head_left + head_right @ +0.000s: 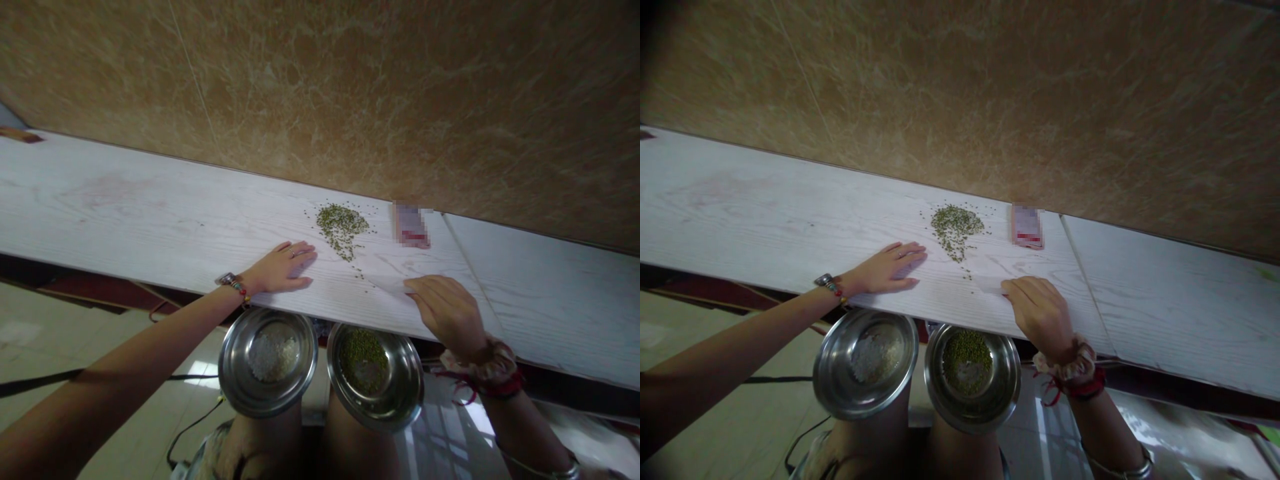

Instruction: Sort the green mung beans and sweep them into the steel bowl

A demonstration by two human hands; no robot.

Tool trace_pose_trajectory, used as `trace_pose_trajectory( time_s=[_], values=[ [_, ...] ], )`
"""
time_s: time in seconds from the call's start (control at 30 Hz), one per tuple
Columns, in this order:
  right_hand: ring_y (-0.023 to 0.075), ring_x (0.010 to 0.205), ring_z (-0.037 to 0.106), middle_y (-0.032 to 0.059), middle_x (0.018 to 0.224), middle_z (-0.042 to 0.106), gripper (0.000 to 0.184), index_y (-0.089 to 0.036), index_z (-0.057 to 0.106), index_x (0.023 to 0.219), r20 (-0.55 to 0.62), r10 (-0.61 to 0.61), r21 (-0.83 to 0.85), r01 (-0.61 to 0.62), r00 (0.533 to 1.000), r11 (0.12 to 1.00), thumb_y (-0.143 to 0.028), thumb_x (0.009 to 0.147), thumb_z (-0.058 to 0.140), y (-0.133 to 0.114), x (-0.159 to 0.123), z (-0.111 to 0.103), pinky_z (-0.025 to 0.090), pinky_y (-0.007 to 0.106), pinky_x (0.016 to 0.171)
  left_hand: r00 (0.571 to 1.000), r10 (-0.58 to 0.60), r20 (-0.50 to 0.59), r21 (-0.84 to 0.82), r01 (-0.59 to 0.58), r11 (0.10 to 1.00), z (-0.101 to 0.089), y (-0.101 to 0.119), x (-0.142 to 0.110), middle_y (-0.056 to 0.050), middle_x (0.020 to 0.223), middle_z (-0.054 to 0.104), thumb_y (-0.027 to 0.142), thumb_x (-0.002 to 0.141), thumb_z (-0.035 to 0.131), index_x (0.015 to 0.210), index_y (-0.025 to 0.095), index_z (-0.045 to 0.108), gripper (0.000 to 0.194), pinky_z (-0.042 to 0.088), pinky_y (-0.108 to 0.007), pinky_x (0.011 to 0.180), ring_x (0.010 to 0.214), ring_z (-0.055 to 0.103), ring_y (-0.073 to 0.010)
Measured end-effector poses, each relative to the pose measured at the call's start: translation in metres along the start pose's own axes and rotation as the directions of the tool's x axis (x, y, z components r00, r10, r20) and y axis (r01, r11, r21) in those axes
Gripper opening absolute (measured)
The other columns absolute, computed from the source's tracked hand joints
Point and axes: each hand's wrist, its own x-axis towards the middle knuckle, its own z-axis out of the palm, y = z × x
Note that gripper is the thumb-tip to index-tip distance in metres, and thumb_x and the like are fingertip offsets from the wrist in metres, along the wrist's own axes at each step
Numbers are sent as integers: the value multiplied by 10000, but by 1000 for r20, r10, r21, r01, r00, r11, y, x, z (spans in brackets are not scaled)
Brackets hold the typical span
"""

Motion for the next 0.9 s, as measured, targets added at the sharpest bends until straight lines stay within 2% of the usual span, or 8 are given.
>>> trace_pose_trajectory(
  time_s=[0.17, 0.37, 0.63, 0.8, 0.9],
  values=[
    [169, 741, 637, 44, 773, 724, 143, -168, 662, 864, -14, 6, -52, -6, 1000, 999, -97, 871, 538, 5, 1, 4, 462, 298, 705, 1000, 2, -2, -2, -2, 1000, 1, -1, 0, -108, 1484, 393, 509, 912, 463, 1357, 205, 383, 545, 228, -431, 1131, 1362, 352, -256],
    [169, 754, 639, 41, 788, 726, 160, -180, 667, 872, -1, 21, -12, -21, 1000, 1000, -107, 880, 525, 2, -2, 0, 463, 303, 730, 999, 22, -28, -1, -22, 1000, 4, -3, 0, -95, 1484, 394, 509, 908, 474, 1356, 221, 382, 540, 242, -435, 1124, 1353, 362, -260],
    [172, 726, 630, 54, 773, 718, 130, -161, 654, 867, -3, 23, -72, -23, 1000, 997, -126, 888, 530, 6, 5, 10, 451, 297, 687, 999, 19, -34, -4, -19, 1000, 2, -1, -1, -97, 1479, 403, 503, 913, 471, 1354, 213, 387, 534, 241, -430, 1124, 1355, 359, -255],
    [164, 740, 633, 38, 777, 720, 143, -180, 655, 893, -38, 30, -34, -31, 999, 999, -119, 886, 525, 2, 7, 7, 457, 295, 714, 999, 22, -31, -11, -22, 1000, 4, -3, 0, -106, 1483, 396, 509, 911, 469, 1354, 204, 392, 543, 247, -446, 1121, 1352, 365, -264],
    [161, 744, 637, 36, 778, 722, 147, -178, 652, 883, -19, -1, -14, 1, 1000, 1000, -101, 879, 526, -2, 9, 6, 464, 293, 720, 999, 21, -35, -11, -22, 1000, 5, -4, 0, -100, 1485, 394, 511, 908, 470, 1359, 212, 388, 547, 244, -446, 1122, 1354, 362, -264]
  ],
)
